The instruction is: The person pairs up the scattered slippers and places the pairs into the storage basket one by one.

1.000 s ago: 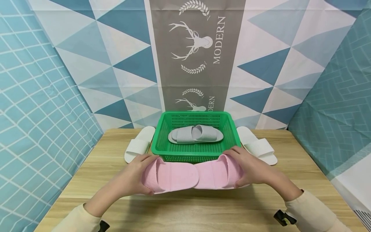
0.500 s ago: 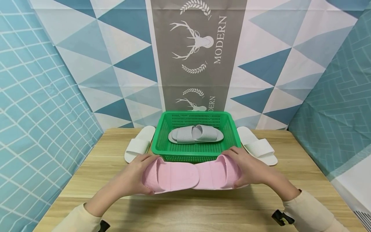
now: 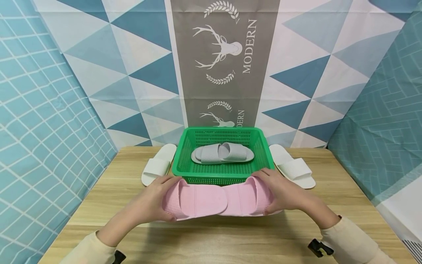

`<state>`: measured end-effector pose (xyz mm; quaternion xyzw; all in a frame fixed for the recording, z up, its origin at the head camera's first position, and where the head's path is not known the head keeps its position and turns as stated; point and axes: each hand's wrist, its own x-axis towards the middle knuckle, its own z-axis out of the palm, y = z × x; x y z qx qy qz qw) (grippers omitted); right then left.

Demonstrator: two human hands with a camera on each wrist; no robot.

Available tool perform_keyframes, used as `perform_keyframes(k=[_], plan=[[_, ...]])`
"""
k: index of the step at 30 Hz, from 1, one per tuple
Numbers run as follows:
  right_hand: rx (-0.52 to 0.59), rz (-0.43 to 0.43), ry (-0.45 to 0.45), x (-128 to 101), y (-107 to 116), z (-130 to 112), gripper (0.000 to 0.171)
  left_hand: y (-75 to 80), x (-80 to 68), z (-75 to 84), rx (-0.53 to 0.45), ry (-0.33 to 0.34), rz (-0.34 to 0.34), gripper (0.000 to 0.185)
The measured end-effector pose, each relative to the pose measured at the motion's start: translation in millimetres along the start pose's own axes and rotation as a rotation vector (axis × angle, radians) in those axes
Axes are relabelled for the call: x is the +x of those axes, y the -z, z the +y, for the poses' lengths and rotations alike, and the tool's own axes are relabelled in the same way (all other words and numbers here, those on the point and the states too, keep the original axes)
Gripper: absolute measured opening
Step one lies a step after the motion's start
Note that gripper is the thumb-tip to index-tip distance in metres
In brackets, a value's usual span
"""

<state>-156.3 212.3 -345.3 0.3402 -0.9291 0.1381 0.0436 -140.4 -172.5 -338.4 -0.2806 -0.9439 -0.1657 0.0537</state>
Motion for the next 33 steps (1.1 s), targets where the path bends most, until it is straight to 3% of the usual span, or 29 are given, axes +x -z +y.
perform_keyframes(k=[8,33], plan=[[-0.001,0.013,0.045,0.3,-0.7,0.5,0.096,0.4,-0.6,0.6,0.006,-0.016,-0.004,0.099],[-0.007,0.005,0.045,-0.3,-0.8,-1.2,0.097,1.3,1.3,4.5,-0.002,-0.032,-0.009,0.101]])
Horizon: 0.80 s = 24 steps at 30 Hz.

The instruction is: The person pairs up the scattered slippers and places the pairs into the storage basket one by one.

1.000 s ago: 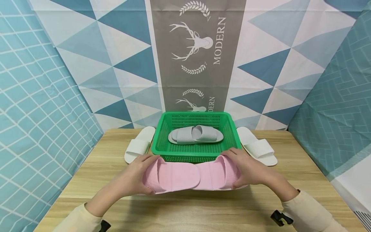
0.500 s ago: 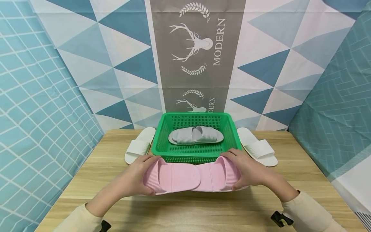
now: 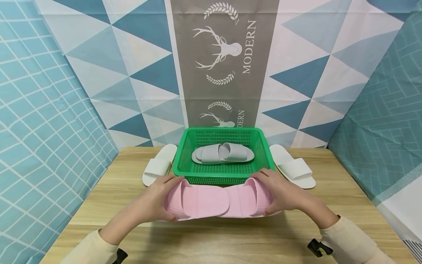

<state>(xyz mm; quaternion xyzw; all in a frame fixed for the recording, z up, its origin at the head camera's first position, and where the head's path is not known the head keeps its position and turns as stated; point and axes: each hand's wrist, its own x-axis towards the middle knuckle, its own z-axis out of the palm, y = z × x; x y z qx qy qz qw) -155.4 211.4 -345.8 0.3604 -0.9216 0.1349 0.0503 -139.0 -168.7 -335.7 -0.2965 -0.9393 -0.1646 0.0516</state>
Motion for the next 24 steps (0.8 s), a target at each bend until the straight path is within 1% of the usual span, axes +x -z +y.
perform_keyframes(k=[7,16,24], plan=[[0.004,-0.009,-0.012,0.3,1.1,-1.6,0.097,0.3,0.8,1.1,0.002,-0.010,0.010,0.100],[0.022,-0.026,-0.042,0.1,1.0,-2.0,0.098,0.2,0.7,3.8,-0.004,0.001,-0.006,0.101],[0.006,-0.018,-0.027,0.5,0.1,-3.5,0.098,-1.8,1.3,5.5,-0.015,0.002,-0.004,0.102]])
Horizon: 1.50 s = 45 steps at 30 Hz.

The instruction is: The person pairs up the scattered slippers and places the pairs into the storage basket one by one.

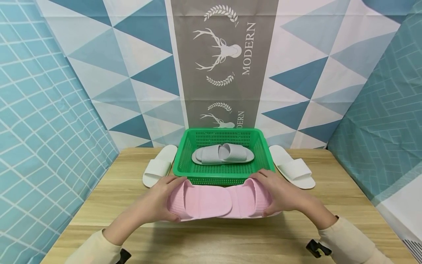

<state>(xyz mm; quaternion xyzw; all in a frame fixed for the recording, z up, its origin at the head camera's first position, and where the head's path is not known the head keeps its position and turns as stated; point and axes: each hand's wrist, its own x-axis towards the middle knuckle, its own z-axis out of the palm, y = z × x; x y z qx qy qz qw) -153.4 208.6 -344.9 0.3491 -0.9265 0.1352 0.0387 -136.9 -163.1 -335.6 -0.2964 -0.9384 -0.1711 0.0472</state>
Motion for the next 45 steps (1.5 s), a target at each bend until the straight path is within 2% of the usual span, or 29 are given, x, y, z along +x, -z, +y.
perform_keyframes(k=[11,19,30,45], plan=[[0.007,-0.011,-0.008,2.2,-0.8,-2.6,0.095,-1.9,2.7,1.0,0.008,-0.012,0.012,0.102],[0.014,0.015,0.017,3.4,-2.2,-2.7,0.095,-2.5,4.4,1.9,0.025,-0.028,0.018,0.102],[0.040,-0.028,-0.020,4.0,-1.0,-3.3,0.095,-3.9,5.0,0.8,0.045,-0.025,0.015,0.102],[0.046,-0.019,0.008,8.0,-3.8,-6.0,0.096,-4.8,6.4,0.7,0.039,-0.037,0.008,0.101]])
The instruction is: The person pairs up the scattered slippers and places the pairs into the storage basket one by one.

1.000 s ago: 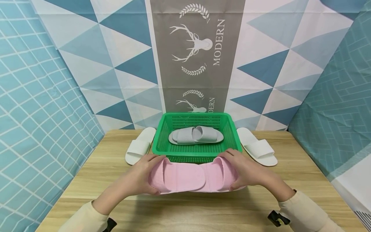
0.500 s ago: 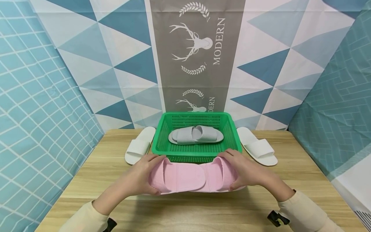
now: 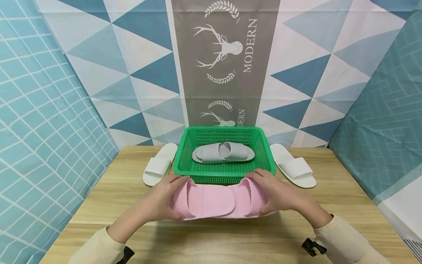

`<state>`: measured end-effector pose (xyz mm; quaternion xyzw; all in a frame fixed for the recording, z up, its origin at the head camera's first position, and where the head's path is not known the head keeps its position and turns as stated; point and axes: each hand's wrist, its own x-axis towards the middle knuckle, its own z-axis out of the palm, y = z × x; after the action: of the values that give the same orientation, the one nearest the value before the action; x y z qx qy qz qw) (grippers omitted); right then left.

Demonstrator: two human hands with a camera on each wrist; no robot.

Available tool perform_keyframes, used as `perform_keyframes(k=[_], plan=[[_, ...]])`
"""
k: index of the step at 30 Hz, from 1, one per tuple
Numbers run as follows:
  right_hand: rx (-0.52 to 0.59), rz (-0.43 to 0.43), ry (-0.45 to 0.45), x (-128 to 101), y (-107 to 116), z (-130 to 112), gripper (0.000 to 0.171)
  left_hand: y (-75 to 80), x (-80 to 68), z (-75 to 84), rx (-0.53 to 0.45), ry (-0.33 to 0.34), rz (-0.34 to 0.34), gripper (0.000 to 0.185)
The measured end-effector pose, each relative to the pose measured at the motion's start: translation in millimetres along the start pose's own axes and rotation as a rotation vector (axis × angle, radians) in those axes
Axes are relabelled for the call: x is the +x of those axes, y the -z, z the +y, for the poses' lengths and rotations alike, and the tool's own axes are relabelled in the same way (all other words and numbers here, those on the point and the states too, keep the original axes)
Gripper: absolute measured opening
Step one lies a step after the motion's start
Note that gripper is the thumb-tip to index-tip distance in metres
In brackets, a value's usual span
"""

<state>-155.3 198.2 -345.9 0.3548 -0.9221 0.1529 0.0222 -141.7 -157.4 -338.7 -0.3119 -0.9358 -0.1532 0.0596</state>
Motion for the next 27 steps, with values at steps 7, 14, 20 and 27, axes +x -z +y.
perform_keyframes(k=[7,14,20,27], plan=[[-0.013,0.010,0.017,1.8,0.0,-1.9,0.094,0.3,1.2,0.1,0.013,-0.009,0.007,0.101],[-0.016,-0.008,-0.005,2.4,0.5,-4.5,0.095,0.9,-0.3,2.1,0.011,0.001,0.005,0.100],[-0.021,-0.006,0.001,2.8,-0.8,-4.7,0.094,1.0,-0.4,3.2,0.009,0.004,0.004,0.100],[-0.016,-0.007,-0.005,2.6,-1.0,-6.2,0.094,1.2,0.3,4.1,0.014,-0.005,0.018,0.101]])
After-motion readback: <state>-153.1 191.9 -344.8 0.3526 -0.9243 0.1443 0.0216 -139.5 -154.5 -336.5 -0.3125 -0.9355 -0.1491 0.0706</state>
